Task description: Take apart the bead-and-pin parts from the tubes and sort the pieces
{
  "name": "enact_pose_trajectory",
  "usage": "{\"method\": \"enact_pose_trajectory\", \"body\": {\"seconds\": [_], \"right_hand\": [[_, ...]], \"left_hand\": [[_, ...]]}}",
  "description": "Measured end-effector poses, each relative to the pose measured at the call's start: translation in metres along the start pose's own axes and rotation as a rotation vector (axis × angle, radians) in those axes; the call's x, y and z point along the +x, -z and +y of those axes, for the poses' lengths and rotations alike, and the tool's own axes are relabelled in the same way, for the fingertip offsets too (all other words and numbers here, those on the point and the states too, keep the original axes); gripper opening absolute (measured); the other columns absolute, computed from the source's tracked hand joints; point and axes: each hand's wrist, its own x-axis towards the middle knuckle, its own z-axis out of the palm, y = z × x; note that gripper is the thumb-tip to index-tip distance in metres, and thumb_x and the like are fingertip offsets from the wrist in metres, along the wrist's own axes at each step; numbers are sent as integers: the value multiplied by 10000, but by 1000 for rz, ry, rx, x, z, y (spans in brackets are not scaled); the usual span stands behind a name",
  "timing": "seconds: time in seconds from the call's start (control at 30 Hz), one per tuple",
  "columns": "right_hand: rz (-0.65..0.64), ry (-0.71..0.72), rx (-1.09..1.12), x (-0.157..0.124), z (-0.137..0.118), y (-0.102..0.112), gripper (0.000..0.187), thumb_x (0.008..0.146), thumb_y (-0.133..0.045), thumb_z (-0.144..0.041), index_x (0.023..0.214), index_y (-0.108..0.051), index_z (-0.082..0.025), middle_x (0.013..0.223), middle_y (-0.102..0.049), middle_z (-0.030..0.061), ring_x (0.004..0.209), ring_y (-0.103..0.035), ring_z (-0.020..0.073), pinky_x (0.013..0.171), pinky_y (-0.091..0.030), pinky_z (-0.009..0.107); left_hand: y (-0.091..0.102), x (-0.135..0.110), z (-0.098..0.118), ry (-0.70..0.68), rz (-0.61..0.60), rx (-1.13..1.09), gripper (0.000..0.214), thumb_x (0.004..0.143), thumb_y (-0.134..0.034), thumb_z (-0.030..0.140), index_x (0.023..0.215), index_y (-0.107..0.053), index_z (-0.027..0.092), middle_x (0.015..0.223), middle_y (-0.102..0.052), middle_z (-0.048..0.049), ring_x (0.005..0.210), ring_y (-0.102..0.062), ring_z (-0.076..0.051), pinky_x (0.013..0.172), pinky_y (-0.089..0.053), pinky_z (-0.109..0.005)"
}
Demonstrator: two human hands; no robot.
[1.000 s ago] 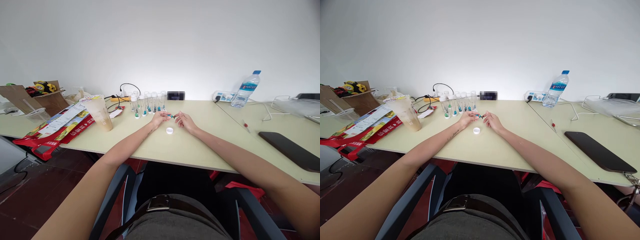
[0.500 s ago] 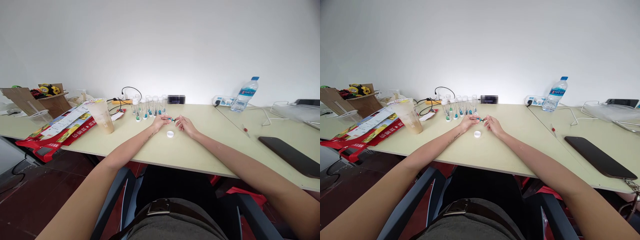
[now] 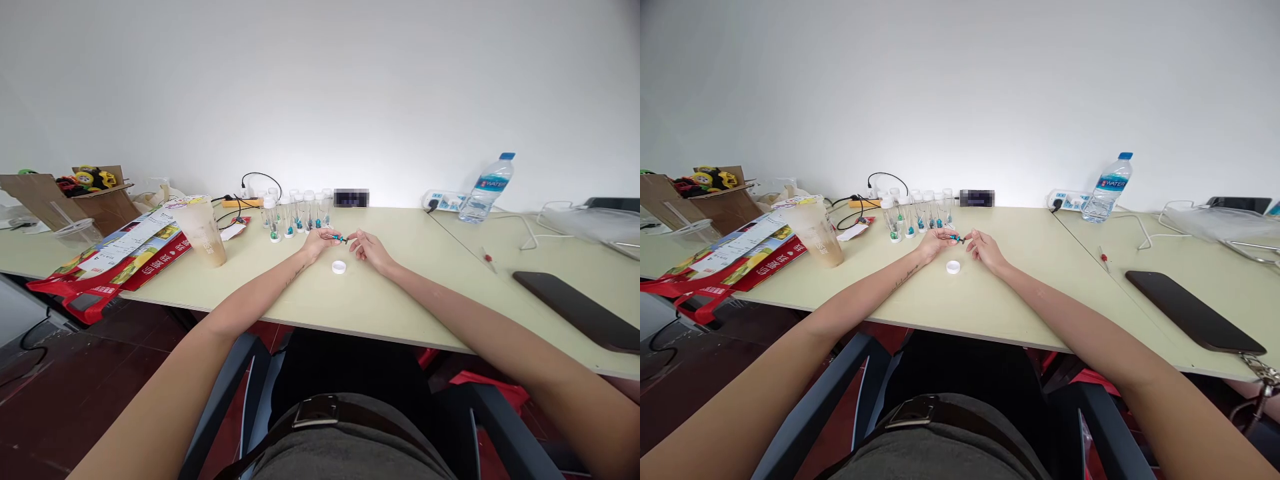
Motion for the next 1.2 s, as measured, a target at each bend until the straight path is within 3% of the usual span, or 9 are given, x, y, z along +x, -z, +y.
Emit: {"method": "enact_pose_trajectory", "body": {"seconds": [1.2], "right_hand": [[-5,-22,5,1,0,0,608,844,-348,-678,935,-628,-147,682,-605,43,432,-471,78,409,-354,200]], "left_hand": [[-4,-5,8,43,21,-40,404,429,-846,198,792,-687,119,759,-687,-47,717,-620,-142,818,-470,-345]]}}
